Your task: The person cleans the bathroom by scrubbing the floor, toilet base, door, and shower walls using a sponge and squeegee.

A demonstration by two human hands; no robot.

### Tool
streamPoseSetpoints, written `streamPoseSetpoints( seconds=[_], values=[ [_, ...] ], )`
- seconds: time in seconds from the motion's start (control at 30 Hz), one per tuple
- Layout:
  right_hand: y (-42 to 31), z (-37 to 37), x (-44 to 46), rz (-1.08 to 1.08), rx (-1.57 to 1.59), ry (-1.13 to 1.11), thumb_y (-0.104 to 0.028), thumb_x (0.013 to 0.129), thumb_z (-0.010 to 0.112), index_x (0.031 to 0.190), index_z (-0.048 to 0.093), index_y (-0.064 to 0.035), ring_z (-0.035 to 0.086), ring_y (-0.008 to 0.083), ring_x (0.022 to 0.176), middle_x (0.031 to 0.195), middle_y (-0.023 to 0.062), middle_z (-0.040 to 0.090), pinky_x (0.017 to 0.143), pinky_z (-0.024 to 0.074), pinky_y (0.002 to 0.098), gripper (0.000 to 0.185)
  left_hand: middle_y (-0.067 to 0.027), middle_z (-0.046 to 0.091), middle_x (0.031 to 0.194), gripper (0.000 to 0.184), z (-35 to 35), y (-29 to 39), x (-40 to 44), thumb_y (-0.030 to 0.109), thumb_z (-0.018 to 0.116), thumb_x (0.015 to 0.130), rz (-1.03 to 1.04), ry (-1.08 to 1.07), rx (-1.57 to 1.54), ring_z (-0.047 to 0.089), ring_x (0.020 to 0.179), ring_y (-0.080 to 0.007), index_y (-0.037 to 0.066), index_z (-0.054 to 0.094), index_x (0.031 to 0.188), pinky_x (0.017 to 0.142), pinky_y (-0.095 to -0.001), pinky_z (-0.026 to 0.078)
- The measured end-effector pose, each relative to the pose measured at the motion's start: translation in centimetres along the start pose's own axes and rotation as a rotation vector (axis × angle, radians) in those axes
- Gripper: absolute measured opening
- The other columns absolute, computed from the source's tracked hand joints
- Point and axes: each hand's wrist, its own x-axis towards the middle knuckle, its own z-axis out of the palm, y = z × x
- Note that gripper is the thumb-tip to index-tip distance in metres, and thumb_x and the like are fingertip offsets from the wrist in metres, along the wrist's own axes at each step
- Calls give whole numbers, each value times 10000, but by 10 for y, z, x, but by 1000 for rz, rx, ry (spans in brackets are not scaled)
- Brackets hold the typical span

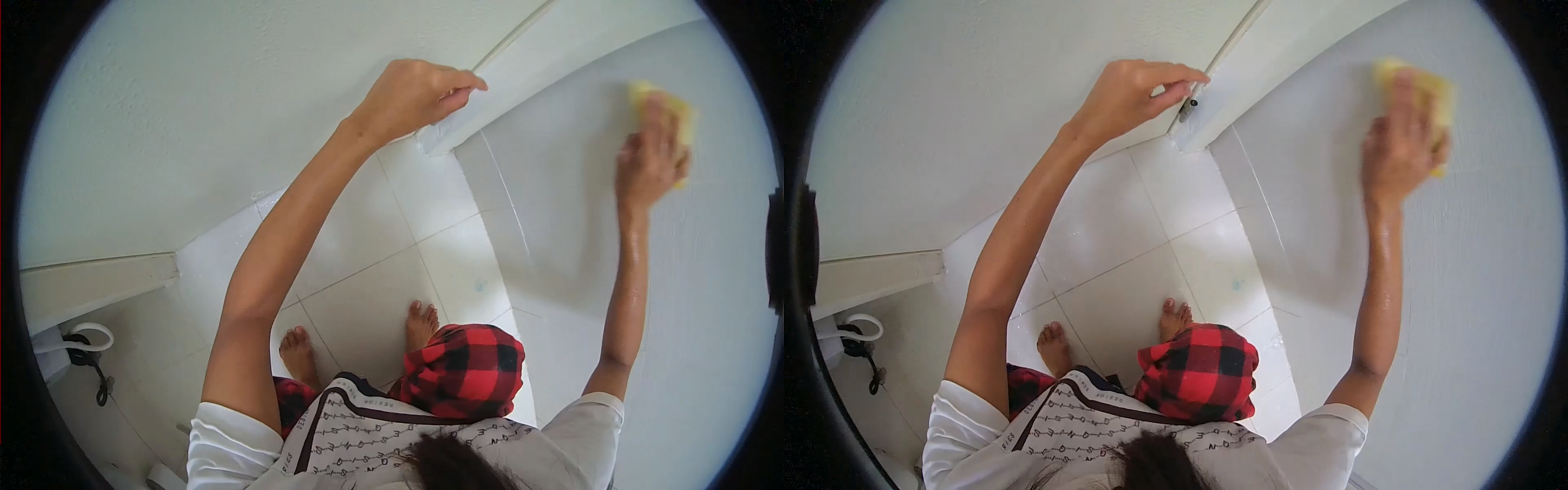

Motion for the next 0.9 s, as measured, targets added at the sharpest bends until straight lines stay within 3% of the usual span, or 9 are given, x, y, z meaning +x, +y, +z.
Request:
streamPoseSetpoints(
  seconds=[0.2,0.27,0.4,0.43,0.63,0.7,0.73,0.8,0.9],
  values=[
    [-158,129,-146,-205,-359,-605,-183,901,382,1384,247,-58,304,222,1297,1424,82,297,1076,194,428,517,-20,670,774,173,-4,-1,-4,111,639,772,-46,1,-12,602,596,-152,172,677,929,559,-239,464],
    [-214,168,-283,-312,230,-598,-165,868,395,1382,259,-74,241,185,1321,1434,44,276,1088,179,379,539,-16,671,791,165,-5,-9,-12,113,632,781,-48,22,-34,594,590,-155,173,675,928,561,-249,463],
    [-104,51,-155,-104,388,-1177,-167,865,420,1395,237,-105,254,195,1312,1448,12,242,1092,166,392,565,-19,671,794,165,0,-13,-13,103,615,791,-5,-1,-151,603,614,-155,162,671,935,576,-262,476],
    [-47,51,-153,-310,-92,-486,-167,869,434,1406,211,-119,246,207,1317,1454,5,230,1088,169,415,584,-18,672,800,163,3,-16,-12,101,608,796,-86,-41,-180,607,626,-154,151,670,938,580,-266,479],
    [39,-16,-30,215,-245,16,-336,944,361,1410,210,-115,165,214,1357,1472,27,195,1082,41,457,537,-14,668,827,159,35,0,-12,110,570,825,-99,-104,-176,622,693,-162,121,667,950,619,-269,482],
    [-41,48,-178,248,-36,-642,-281,948,337,1407,197,-111,210,276,1334,1453,63,232,1089,70,462,509,-14,660,821,146,48,1,-10,133,562,834,-19,-104,-183,614,702,-173,128,665,939,634,-280,476],
    [-97,55,-244,-338,-485,-580,-275,936,355,1405,194,-113,229,231,1325,1442,62,251,1099,66,433,521,-14,660,821,146,48,2,-7,133,562,834,-18,-87,-169,614,702,-173,128,665,939,634,-280,476],
    [-142,53,-371,-386,345,-1072,-252,898,410,1380,258,-102,322,197,1272,1394,24,341,1053,239,410,527,-15,662,855,149,42,10,-8,141,556,835,19,-154,-153,615,718,-182,126,665,935,653,-289,478],
    [-61,-2,-320,-123,276,-1129,-263,910,395,1363,320,-140,351,207,1250,1379,22,368,1056,200,426,475,-13,663,892,153,41,7,-12,138,550,833,-25,-171,-271,612,734,-192,122,668,929,672,-293,477]
  ],
)
